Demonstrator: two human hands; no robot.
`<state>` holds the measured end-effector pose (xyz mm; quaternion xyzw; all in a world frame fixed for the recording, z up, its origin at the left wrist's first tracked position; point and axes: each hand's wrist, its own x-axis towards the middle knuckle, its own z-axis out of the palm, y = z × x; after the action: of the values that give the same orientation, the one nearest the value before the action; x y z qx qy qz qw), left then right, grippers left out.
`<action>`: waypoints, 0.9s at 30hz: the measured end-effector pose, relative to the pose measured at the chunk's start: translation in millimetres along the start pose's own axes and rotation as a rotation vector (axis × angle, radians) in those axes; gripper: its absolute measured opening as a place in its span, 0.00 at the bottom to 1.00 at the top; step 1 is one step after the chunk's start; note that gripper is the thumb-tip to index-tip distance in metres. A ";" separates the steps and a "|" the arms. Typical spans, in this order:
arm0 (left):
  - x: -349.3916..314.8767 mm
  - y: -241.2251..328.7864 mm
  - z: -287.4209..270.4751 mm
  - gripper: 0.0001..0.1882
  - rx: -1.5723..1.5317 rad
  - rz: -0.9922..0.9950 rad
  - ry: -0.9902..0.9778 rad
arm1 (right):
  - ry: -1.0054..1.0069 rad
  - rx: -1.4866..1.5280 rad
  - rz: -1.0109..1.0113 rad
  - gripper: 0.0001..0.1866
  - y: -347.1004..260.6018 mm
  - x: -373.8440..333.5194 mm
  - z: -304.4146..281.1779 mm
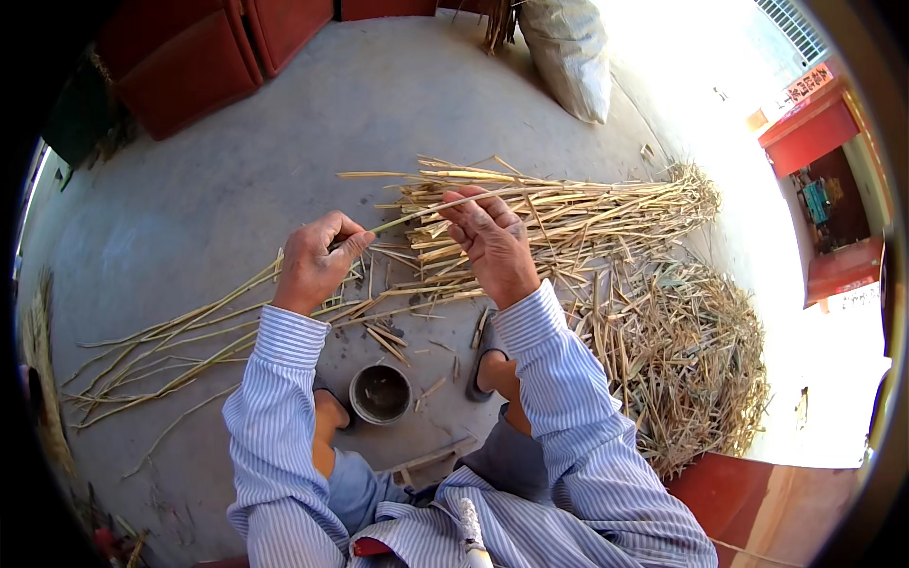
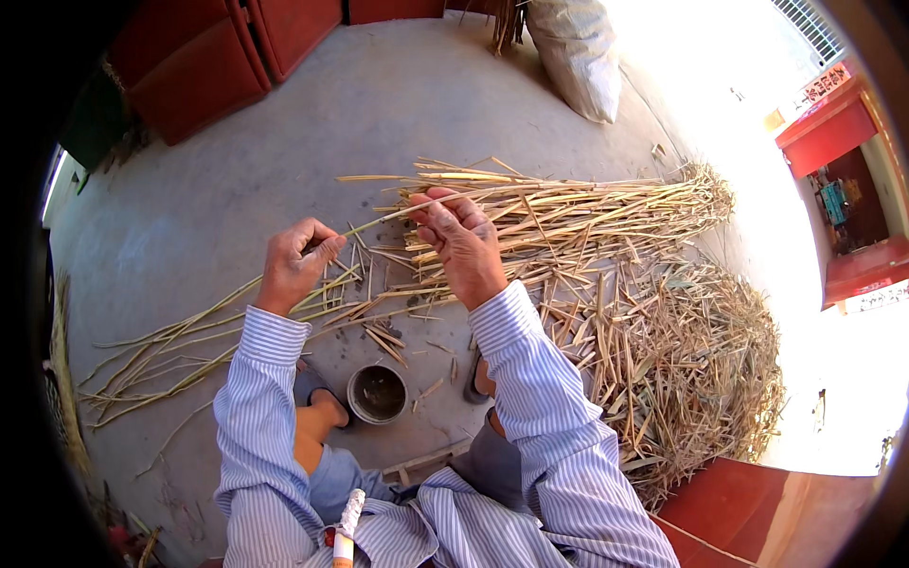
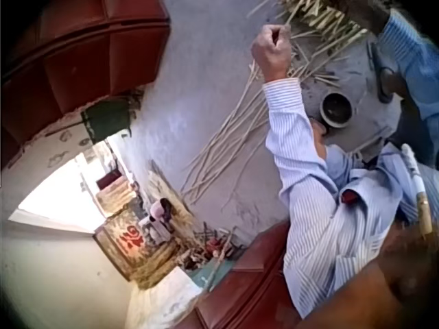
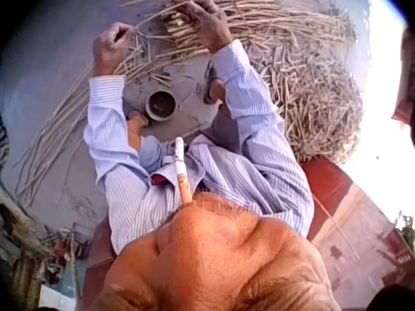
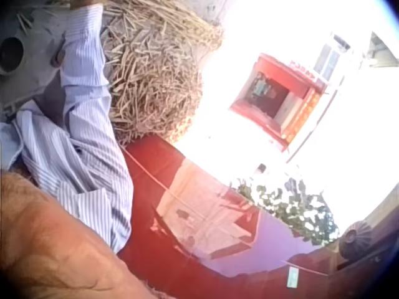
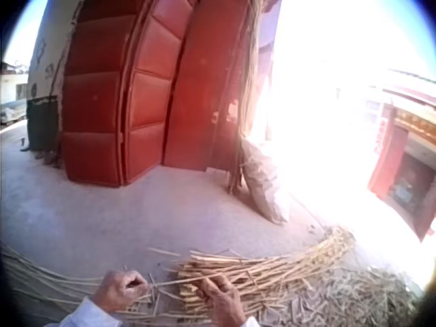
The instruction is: The person sits on the floor and repeatedly strips dried stalks by hand, separating the fibrous material from the main stem. The stripped fibers are placed into a pile, while the remaining stalks are set aside.
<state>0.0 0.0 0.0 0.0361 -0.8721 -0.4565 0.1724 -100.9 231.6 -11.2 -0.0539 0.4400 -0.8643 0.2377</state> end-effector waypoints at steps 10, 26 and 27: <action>-3.3 20.4 21.4 0.10 0.242 0.244 0.164 | 0.278 -0.027 -0.054 0.10 8.2 6.9 6.4; -3.7 22.6 26.0 0.11 0.446 0.485 0.263 | 0.442 0.064 -0.120 0.12 -24.6 16.4 -35.5; -3.0 20.6 18.7 0.11 0.443 0.462 0.269 | 0.503 0.098 -0.158 0.10 -39.7 18.9 -48.9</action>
<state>-1.5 27.3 6.1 -0.0660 -0.9046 -0.1964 0.3725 -146.8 278.7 -11.9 0.1401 0.4371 -0.8867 0.0551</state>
